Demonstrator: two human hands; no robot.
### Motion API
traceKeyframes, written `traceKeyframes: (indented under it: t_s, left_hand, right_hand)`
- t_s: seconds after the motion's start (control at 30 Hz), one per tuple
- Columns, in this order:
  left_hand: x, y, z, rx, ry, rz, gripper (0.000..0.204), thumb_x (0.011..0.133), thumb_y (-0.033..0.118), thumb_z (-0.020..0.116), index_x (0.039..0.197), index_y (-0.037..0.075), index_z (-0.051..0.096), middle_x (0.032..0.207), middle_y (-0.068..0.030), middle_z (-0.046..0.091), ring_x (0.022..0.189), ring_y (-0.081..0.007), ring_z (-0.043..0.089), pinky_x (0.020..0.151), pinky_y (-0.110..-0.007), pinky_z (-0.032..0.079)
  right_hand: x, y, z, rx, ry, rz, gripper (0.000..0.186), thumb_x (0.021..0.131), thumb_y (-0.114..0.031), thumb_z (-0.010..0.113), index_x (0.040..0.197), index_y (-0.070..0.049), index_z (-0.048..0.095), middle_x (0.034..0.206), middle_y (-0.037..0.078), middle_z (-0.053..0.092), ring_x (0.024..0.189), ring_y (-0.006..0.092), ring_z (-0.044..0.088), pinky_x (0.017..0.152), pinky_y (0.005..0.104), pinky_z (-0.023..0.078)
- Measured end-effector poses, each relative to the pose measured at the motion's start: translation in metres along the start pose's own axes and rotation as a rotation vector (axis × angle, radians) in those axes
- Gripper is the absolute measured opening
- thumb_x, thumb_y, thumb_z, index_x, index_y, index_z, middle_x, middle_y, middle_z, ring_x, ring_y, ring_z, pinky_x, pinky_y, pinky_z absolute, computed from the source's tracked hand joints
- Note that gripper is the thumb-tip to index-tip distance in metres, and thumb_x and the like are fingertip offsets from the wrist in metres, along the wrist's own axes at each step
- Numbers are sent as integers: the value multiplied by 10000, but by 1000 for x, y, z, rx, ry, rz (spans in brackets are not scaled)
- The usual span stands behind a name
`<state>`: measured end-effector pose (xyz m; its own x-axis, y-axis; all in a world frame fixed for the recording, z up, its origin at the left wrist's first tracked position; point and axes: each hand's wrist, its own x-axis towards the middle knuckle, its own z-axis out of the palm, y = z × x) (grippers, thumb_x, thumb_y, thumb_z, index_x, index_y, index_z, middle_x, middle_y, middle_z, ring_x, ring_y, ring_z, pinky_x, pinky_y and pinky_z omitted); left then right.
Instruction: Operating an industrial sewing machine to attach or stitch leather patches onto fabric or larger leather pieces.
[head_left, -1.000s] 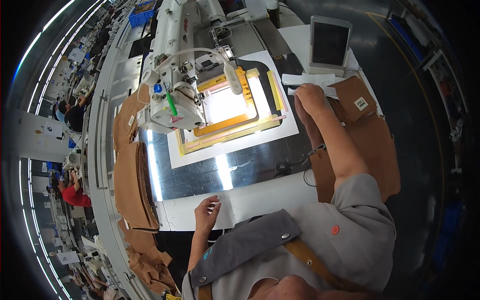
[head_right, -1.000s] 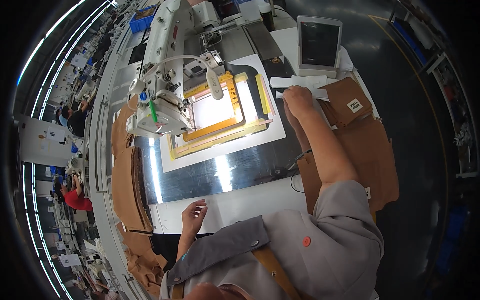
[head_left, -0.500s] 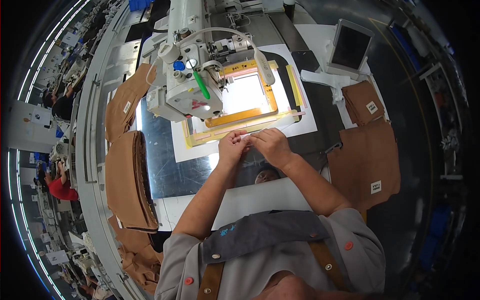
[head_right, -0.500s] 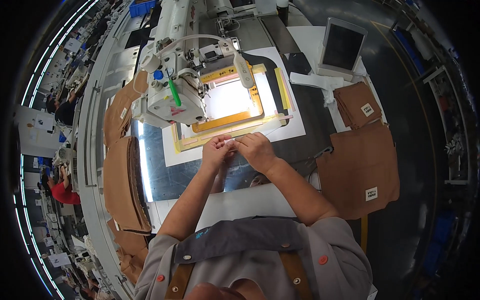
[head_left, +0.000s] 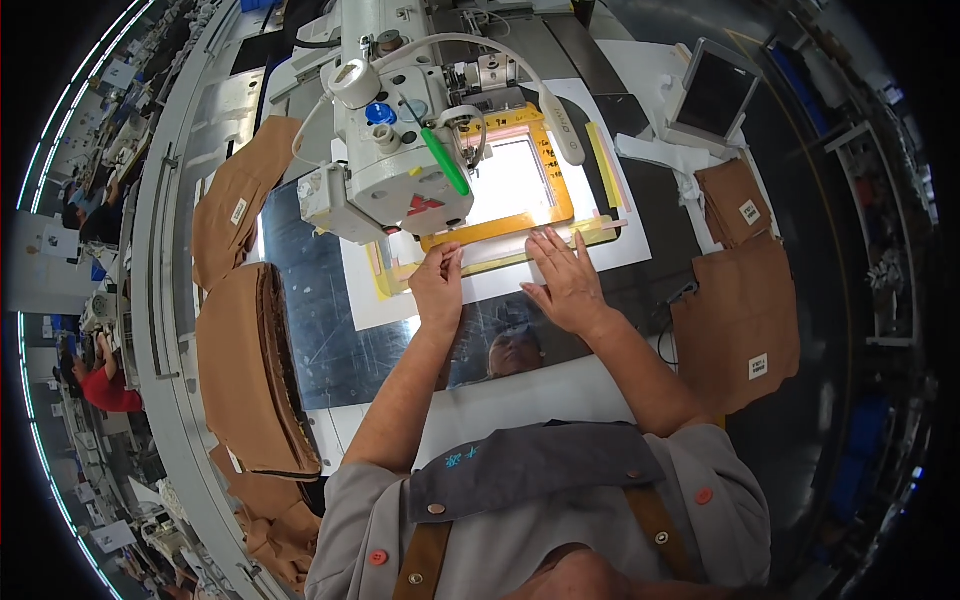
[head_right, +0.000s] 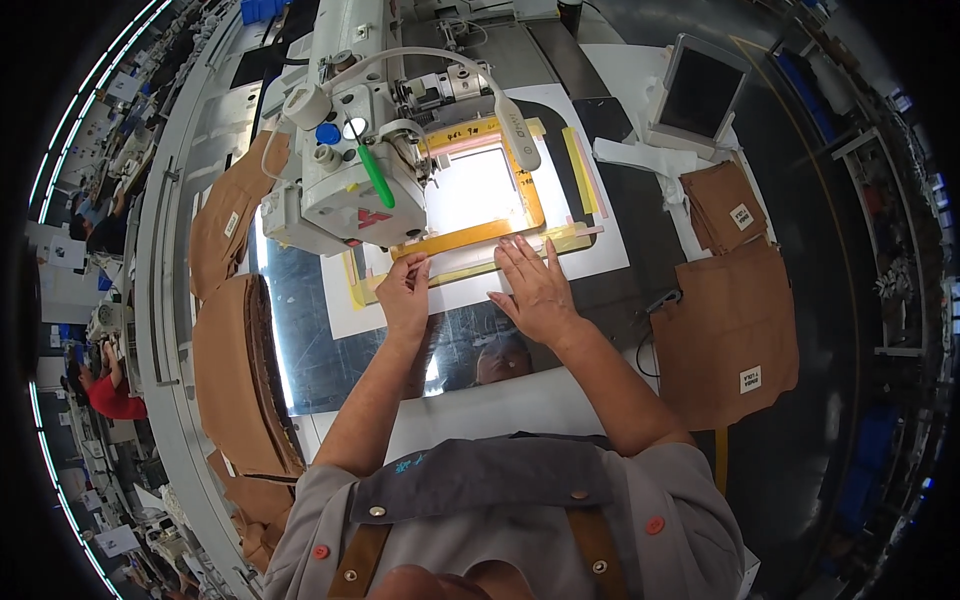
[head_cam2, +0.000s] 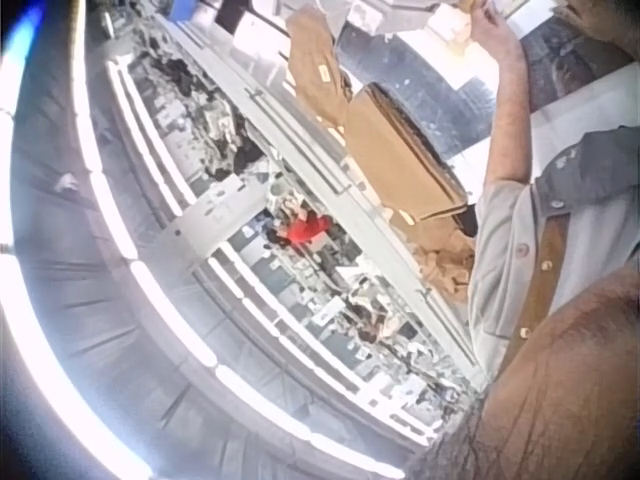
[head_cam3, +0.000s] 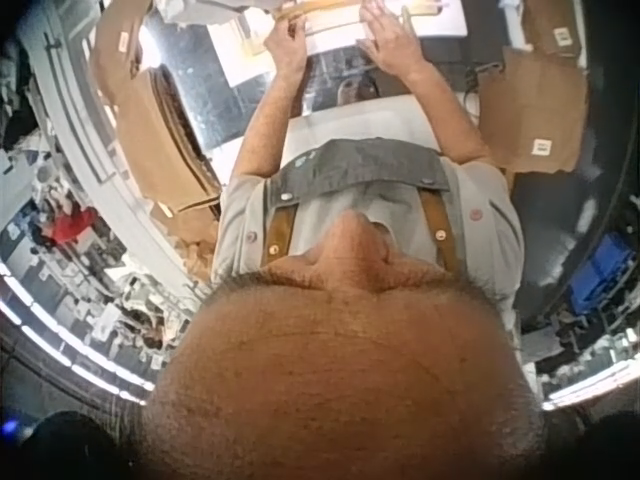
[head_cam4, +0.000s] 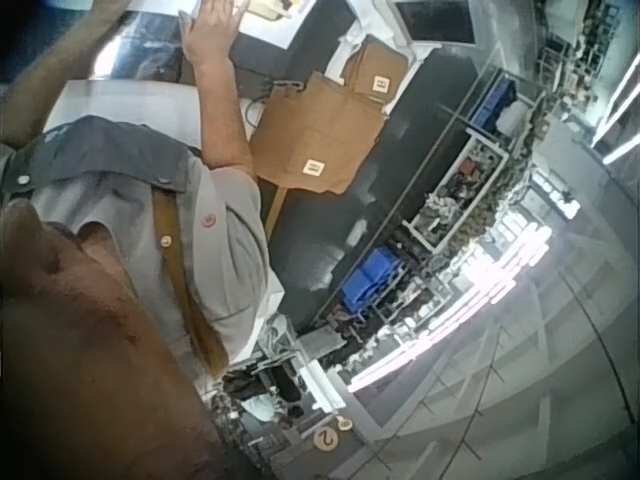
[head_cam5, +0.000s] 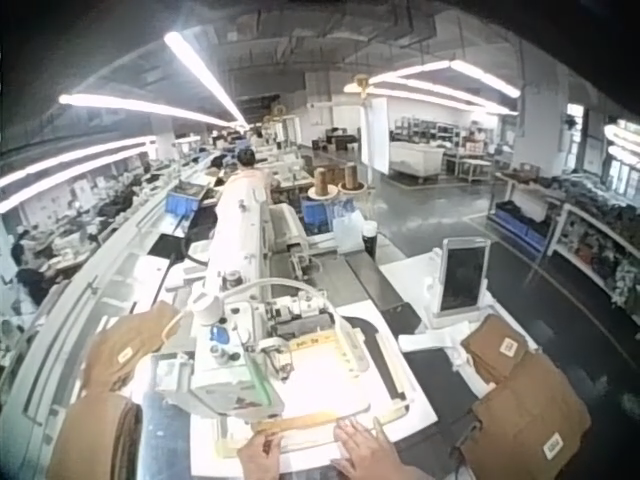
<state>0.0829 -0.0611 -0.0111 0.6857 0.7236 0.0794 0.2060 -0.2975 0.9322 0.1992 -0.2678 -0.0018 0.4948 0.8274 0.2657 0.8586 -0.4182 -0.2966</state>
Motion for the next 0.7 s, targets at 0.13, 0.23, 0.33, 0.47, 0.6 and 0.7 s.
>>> traceKeyframes:
  t_s: [0.13,0.23,0.33,0.47,0.6,0.7]
  left_hand:
    - [-20,11,-9,542,95,493,296,862,94,783,1146,64,705,1188,-112,698,1052,-265,670,959,-424,508]
    - [-36,14,-3,568,-241,647,487,869,252,773,1296,60,639,1417,-153,576,1311,-362,526,1131,-487,372]
    - [-32,20,7,613,-391,579,740,947,506,636,1462,-1,479,1513,-207,473,1404,-377,442,1186,-523,294]
    - [-20,11,8,810,-390,532,997,951,729,423,1542,-68,322,1578,-260,367,1500,-403,302,1240,-559,147]
    - [-10,21,2,837,-490,411,1013,949,742,410,1550,-67,315,1586,-277,352,1506,-425,287,1245,-574,121]
    - [-8,20,4,862,-477,411,999,957,734,396,1550,-67,322,1598,-278,336,1509,-429,278,1243,-576,113]
  right_hand:
    - [4,0,-1,-10,-45,14,659,992,-457,593,1487,-39,472,1537,146,490,1483,302,387,1233,600,186]
    - [7,0,-4,-17,-61,25,680,991,-487,581,1493,-43,463,1532,137,490,1476,296,393,1241,601,156]
    - [13,5,-7,-51,-101,9,706,992,-531,552,1490,-40,462,1517,136,492,1468,299,393,1246,610,116]
    - [18,13,-6,-97,-130,-3,748,980,-580,540,1485,-34,460,1490,136,499,1454,299,395,1249,620,84]
    - [25,13,-5,-121,-163,-7,780,973,-609,533,1493,-34,449,1479,138,505,1454,292,391,1253,623,71]
    - [31,12,-8,-134,-238,14,789,976,-622,515,1496,-31,448,1472,139,509,1455,289,388,1254,626,56]
